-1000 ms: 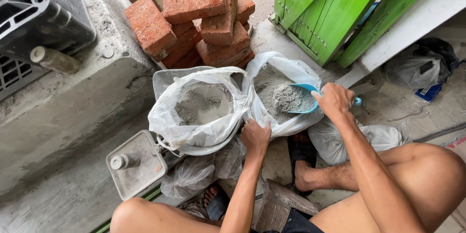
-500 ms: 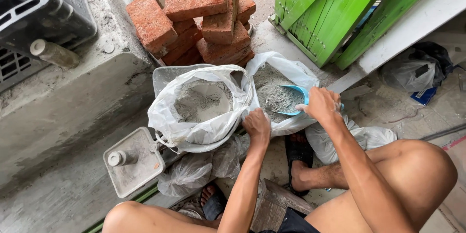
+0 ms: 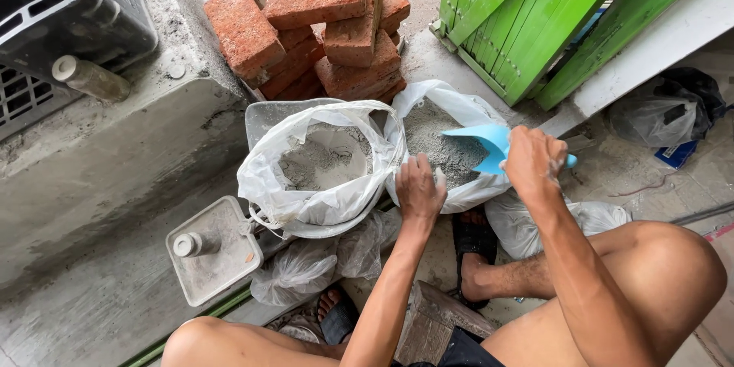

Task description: The person scoops cement from a white sack into a bucket using a blue scoop. The person holds the sack open with one hand while scooping with the other.

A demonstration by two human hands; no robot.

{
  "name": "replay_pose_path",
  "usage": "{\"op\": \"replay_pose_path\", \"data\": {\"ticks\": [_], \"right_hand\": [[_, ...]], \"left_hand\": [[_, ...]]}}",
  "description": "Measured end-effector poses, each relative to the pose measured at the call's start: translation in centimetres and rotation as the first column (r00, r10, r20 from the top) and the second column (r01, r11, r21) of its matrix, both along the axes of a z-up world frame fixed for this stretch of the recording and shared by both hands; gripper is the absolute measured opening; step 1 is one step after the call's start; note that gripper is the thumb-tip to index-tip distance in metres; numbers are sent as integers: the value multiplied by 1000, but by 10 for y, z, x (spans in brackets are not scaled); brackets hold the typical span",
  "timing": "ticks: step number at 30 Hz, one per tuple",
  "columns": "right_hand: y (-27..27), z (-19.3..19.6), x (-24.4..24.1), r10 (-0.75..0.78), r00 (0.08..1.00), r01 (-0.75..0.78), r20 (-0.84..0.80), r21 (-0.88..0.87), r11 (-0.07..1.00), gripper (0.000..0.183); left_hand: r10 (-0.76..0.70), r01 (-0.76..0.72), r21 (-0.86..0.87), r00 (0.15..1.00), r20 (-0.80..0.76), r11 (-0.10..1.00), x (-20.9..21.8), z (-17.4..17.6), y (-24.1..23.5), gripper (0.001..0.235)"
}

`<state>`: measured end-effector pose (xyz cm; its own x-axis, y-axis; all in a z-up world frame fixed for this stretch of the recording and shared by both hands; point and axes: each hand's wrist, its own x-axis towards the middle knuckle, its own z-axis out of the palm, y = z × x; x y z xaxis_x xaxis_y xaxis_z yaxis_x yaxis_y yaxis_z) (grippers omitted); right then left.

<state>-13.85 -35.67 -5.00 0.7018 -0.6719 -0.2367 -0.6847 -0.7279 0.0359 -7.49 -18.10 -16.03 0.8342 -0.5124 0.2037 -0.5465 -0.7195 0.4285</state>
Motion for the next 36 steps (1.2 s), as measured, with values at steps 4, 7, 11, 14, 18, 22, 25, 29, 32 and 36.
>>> {"op": "replay_pose_path", "data": {"ticks": [4, 7, 11, 14, 18, 22, 25, 29, 32, 36], "right_hand": [[-14, -41, -3, 10, 1000, -9, 21, -28, 1000, 12], [-7, -62, 3, -5, 1000, 6, 12, -104, 995, 20], [2, -43, 4, -5, 997, 18, 74, -176, 984, 24], [-7, -49, 2, -14, 988, 42, 155, -180, 983, 24], [-31, -72, -8, 53, 961, 33, 273, -300, 953, 17], [-34, -35, -5, 10, 949, 87, 315, -292, 953, 28], [-27, 6, -4, -46, 966, 96, 254, -188, 977, 27], [4, 72, 1, -21, 914, 76, 405, -119, 990, 30], [36, 116, 12, 58, 876, -19, 479, -88, 996, 38], [88, 148, 33, 146, 909, -153, 391, -15, 988, 45]], "left_hand": [[-143, 135, -56, 977, -160, 989, -9, 12, 0, 12], [-307, 289, -152, 945, -115, 945, -16, 26, 0, 20], [-337, 321, -319, 941, 3, 892, -24, 94, 18, 18], [-298, 318, -428, 948, 114, 846, -7, 102, 43, 23], [-35, 141, -299, 942, 334, 944, 32, 166, 109, 19], [161, -59, -270, 914, 372, 961, 76, 178, 163, 29], [259, -203, -183, 891, 373, 962, 91, 176, 191, 48], [356, -378, 30, 893, 277, 925, 114, 139, 213, 69], [389, -413, 4, 861, 328, 911, 121, 108, 215, 48], [416, -374, -182, 843, 343, 909, 115, 91, 218, 22]]}}
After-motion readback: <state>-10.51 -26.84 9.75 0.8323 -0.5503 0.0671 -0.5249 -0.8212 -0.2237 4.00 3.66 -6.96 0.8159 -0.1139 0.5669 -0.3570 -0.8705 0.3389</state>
